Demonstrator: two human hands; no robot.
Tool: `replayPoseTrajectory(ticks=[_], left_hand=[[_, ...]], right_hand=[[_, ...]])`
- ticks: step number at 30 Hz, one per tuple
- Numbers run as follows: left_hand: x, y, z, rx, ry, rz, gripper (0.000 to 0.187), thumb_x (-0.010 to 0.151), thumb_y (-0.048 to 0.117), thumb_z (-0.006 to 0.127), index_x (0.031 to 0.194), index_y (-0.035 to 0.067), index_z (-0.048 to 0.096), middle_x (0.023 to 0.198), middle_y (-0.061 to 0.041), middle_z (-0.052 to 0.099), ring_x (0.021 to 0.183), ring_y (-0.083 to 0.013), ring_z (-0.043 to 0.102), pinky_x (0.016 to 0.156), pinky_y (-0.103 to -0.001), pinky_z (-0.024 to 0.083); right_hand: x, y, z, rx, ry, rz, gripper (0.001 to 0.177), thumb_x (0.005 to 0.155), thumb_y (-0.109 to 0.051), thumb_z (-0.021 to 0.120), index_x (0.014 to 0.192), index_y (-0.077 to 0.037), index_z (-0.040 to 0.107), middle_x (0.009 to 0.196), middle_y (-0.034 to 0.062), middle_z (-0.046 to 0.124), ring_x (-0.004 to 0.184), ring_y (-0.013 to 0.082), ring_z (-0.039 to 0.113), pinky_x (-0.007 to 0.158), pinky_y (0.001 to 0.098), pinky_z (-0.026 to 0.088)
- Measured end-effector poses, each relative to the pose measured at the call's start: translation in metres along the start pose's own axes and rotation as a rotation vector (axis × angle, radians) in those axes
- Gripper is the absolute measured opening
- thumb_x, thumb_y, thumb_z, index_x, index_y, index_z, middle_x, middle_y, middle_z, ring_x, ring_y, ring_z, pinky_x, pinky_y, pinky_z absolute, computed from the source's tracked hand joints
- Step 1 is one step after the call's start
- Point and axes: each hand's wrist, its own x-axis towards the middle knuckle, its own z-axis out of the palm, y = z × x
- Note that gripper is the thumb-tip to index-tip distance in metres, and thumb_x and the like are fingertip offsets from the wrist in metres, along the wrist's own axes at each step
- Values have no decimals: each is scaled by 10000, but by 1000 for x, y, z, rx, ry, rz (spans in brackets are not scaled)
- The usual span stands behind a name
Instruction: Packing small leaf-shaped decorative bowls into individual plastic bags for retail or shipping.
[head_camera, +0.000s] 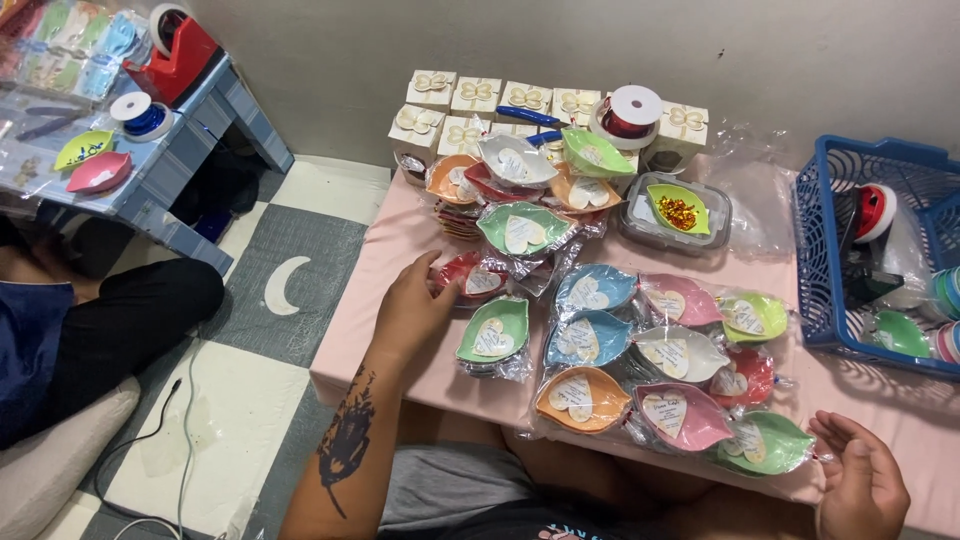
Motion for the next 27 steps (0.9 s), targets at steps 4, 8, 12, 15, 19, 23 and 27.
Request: replayPoseTrajectory(ticks=[4, 8, 12, 15, 19, 23, 27], left_hand=[[1, -1, 11, 46, -2, -25, 594, 937, 320, 695, 1458, 58, 584, 1332, -145, 683, 1166, -272, 694, 976, -381, 553], [7, -16, 23, 53, -14, -16, 460, 918, 301, 718, 1321, 80, 699, 1153, -106, 700, 1003, -244, 703, 887, -349, 559], [0, -9, 20, -71, -28, -18, 357, 933, 248, 706, 1230, 54, 669, 1114, -118, 739, 936, -227, 735, 831, -340, 586], [-7, -7, 14, -157, -26, -68, 353, 955, 196, 674, 1281, 70, 626, 1143, -122, 774, 968, -220, 773, 833, -338, 608], [-7, -19, 6, -328, 99, -169, 358, 978, 122, 623, 1336, 132, 603, 1273, -118, 738, 1158, -247, 732, 976, -366, 585], [-26, -1, -19, -653, 116, -309, 376, 1018, 93, 567, 1391, 132, 540, 1274, -120, 696, 944, -209, 744, 690, -302, 661], [-42, 3, -27, -690, 220, -114, 458, 1010, 111, 551, 1463, 158, 500, 1397, -115, 657, 1153, -207, 692, 886, -308, 598]], right_hand=[[-2, 13, -6, -26, 9, -2, 313, 1246, 75, 282, 1434, 292, 406, 1390, 433, 509, 1299, 464, 542, 1148, 489, 455], [-3, 7, 1, -83, 26, -23, 284, 1227, 132, 306, 1412, 306, 432, 1354, 440, 529, 1279, 473, 559, 1144, 508, 472], [-4, 4, 1, -155, 23, -35, 279, 1212, 148, 346, 1412, 299, 467, 1323, 423, 568, 1244, 451, 588, 1102, 486, 487], [-4, 8, -1, -114, 16, -19, 287, 1221, 124, 332, 1421, 292, 451, 1345, 417, 554, 1255, 445, 577, 1115, 474, 476], [-4, 0, 0, -111, 8, -2, 302, 1231, 73, 328, 1423, 265, 460, 1361, 386, 563, 1259, 416, 581, 1105, 447, 473], [-4, 4, -1, -74, 7, -2, 296, 1240, 75, 331, 1436, 258, 454, 1375, 380, 556, 1269, 410, 576, 1119, 441, 468], [-4, 9, -3, -43, 8, -11, 297, 1242, 76, 328, 1449, 255, 445, 1388, 380, 543, 1290, 402, 561, 1144, 440, 469]])
